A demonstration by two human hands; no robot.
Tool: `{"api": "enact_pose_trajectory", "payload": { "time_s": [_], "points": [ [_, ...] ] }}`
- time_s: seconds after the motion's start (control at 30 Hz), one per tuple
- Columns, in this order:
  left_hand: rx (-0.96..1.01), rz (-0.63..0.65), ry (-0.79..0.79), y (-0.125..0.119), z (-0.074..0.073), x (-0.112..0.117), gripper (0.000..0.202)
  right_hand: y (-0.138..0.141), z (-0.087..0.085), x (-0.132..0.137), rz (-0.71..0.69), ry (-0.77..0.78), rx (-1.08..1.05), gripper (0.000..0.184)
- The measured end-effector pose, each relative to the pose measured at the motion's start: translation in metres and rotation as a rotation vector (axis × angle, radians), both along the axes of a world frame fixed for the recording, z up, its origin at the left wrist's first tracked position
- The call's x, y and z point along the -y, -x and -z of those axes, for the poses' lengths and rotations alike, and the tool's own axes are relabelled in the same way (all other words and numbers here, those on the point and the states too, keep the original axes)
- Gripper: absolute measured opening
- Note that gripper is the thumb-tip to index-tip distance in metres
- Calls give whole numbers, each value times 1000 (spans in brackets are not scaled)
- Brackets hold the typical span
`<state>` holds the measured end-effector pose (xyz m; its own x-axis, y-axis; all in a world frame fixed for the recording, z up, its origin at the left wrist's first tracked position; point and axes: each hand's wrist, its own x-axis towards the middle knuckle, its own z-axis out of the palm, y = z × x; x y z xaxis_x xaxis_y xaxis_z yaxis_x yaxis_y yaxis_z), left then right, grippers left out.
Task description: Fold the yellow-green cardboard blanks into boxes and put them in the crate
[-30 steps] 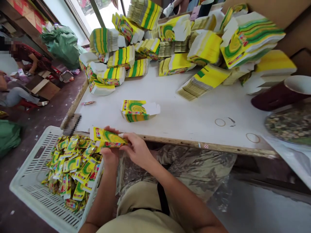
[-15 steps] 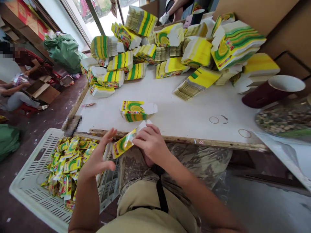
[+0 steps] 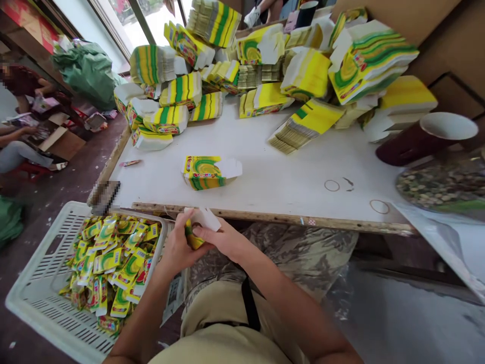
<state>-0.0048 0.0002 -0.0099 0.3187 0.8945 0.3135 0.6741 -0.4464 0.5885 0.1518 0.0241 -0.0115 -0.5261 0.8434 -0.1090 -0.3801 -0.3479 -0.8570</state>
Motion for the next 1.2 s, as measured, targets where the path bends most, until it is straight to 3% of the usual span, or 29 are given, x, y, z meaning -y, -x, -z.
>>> {"api": "enact_pose_trajectory", "payload": {
  "time_s": [0.13,0.23,0.33,0.43,0.5,0.57,0.63,0.7,0.9,1.03,1.1,1.2],
  "points": [
    [47,37,46,-1,4,-2,54,-3,6,1,45,-60,67,51],
    [-3,-16,162,-1,7,-3,46,-2,12,9,141,-222,154,61],
    [-65,-36,200,0,13,-5,51,0,13,15,189,-497,386,59],
    [-10,-112,119,-2,15,-4,79,-1,12,13,258,-678,519,54],
    [-7,-169,62,-2,11,-2,88,-5,13,9,372,-718,541,54],
    [-38,-190,29,0,4,1,74,-9,16,6,447,-759,573,51],
    [-48,-191,22,3,-4,4,58,-14,18,5,407,-820,619,49],
    [-39,-190,32,8,-11,5,57,-19,18,6,313,-869,665,43],
    [-63,-109,84,18,-21,1,58,-39,10,-8,125,-918,654,21],
    [-107,-113,40,15,-22,-5,57,-29,10,-11,220,-786,615,16],
    [-126,-142,42,17,-22,-6,56,-17,12,-9,284,-719,596,25],
    [-126,-200,97,39,-23,0,55,-5,10,-14,258,-686,594,63]
  ]
}}
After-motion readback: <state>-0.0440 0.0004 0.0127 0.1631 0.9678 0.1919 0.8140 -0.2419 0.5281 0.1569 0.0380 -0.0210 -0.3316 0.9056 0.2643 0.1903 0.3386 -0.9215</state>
